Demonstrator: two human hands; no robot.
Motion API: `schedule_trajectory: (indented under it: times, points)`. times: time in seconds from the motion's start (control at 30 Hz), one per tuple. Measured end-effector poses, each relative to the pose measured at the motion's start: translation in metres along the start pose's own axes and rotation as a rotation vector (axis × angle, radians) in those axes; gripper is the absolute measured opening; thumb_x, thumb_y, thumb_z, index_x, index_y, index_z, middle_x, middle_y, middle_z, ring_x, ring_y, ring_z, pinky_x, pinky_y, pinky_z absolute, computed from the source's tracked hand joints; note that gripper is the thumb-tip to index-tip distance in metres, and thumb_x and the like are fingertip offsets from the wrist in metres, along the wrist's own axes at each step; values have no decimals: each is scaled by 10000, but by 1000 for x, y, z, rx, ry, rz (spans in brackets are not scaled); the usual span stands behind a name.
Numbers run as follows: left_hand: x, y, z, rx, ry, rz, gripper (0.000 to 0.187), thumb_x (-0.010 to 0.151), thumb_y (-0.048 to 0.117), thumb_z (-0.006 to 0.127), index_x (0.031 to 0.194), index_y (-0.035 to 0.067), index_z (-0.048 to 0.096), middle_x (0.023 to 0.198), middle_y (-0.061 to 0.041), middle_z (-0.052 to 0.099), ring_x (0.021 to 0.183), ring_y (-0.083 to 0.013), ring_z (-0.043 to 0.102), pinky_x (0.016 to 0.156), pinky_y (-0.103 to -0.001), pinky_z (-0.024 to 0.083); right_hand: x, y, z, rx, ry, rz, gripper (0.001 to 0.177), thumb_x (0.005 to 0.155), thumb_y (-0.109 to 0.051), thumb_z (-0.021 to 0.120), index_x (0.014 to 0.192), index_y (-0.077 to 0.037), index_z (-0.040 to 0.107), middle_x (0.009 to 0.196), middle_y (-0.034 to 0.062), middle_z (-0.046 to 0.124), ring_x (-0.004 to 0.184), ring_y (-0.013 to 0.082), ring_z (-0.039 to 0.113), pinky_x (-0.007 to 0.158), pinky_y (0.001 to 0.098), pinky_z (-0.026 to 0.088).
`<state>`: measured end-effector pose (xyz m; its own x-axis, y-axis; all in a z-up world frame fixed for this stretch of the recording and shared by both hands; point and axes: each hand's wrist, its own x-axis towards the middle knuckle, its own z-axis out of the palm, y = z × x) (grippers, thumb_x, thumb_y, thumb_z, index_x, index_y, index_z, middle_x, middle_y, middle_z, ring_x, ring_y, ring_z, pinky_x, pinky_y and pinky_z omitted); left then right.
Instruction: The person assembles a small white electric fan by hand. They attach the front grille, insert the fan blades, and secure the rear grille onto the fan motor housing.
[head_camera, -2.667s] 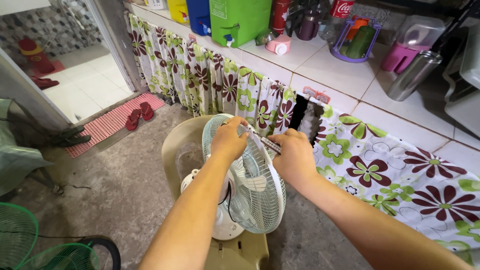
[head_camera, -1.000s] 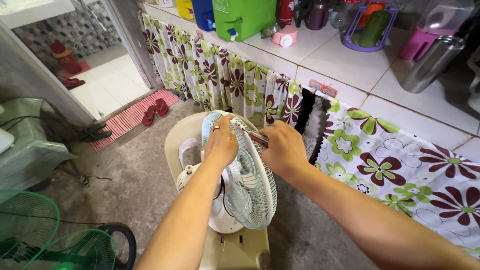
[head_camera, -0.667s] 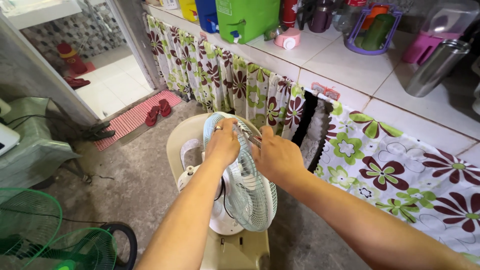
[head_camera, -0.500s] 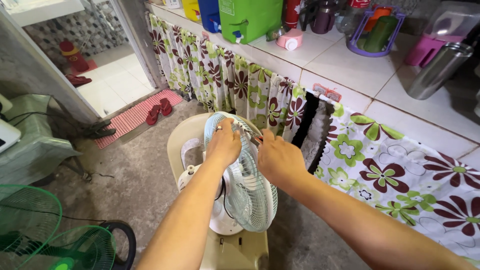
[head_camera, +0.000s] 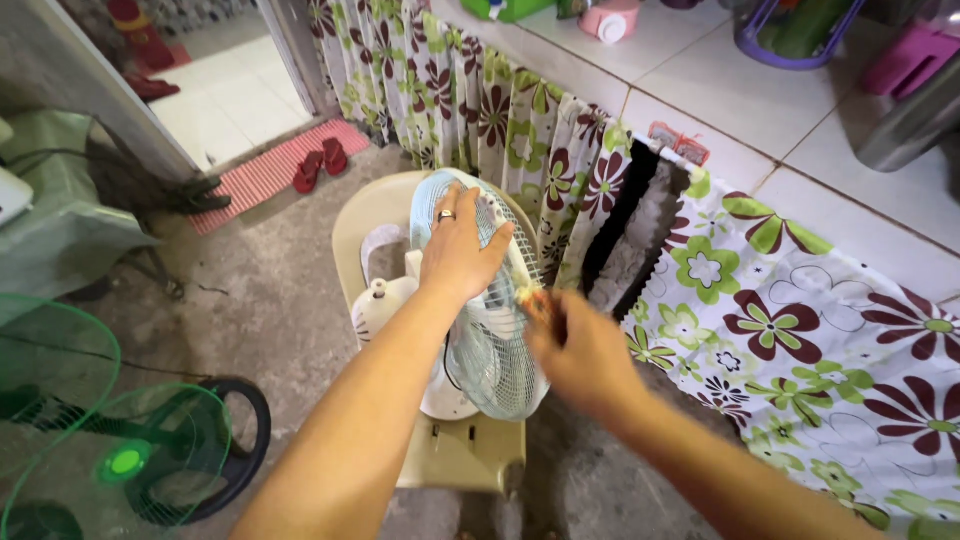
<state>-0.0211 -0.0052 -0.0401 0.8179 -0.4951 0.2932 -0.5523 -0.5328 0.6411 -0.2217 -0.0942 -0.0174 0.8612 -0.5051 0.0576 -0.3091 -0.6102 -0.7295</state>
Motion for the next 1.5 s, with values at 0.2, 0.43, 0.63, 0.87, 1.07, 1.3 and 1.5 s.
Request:
schedule_trajectory:
  times: [0.2, 0.43, 0.63, 0.87, 1.07, 1.3, 1.5]
  points:
    - [-19, 23, -17, 55, -26, -14, 1076, 741, 566, 813, 1548, 72, 301, 1655, -255, 169, 1496, -446, 264, 1168, -467, 344, -79, 52, 59, 80, -309, -74, 279, 775, -200, 695, 1011, -64, 638, 827, 194, 716, 764, 356, 745, 720, 448, 592]
    - [-52, 61, -4, 201, 4, -65, 1309, 638, 580, 860, 1607, 83, 134, 1645, -315, 102, 1465, -543, 242, 1155, -515, 328, -84, 136, 190, -231, -576, 6, 319, 855, -221, 665, 1129, -77, 585, 1049, 183, 692, 991, 371, 675, 878, 492, 535]
    - [-111, 25, 33, 24, 303, 320, 1074, 854, 578, 754, 1607, 33, 215, 1658, -357, 182, 1515, -580, 233, 1232, -617, 264, -59, 238, 295, -482, -498, -177, 243, 896, -271, 642, 1062, -101, 690, 1145, 146, 707, 1063, 350, 678, 884, 525, 530]
    - [-242, -107, 120, -13, 317, 311, 843, 1001, 446, 614, 1543, -110, 287, 1624, -361, 257, 1514, -557, 241, 1253, -607, 193, -33, 290, 341, -642, -209, -575, 393, 823, -278, 728, 1171, -105, 671, 1225, 152, 683, 1087, 390, 653, 884, 613, 467]
    - [-314, -198, 211, 182, -154, -285, 683, 910, 242, 589, 1500, -5, 350, 1572, -270, 321, 1446, -484, 289, 1172, -552, 260, -32, 266, 334, -450, -569, -59, 422, 798, -249, 778, 1172, -135, 623, 1224, 126, 625, 1134, 317, 639, 965, 424, 542]
    - [-308, -216, 253, 185, -399, -460, 741, 913, 212, 580, 1573, 99, 262, 1630, -251, 201, 1441, -492, 245, 1181, -543, 240, -27, 302, 362, -416, -498, -264, 335, 868, -145, 686, 1192, -116, 605, 1193, 152, 636, 1149, 352, 624, 939, 447, 541]
    - [-309, -198, 234, 100, -312, -536, 704, 902, 208, 584, 1537, 110, 297, 1629, -229, 228, 1489, -439, 249, 1109, -551, 328, -32, 275, 334, -522, -674, -236, 484, 842, -186, 704, 1299, -126, 554, 1252, 157, 601, 1217, 362, 563, 972, 454, 512]
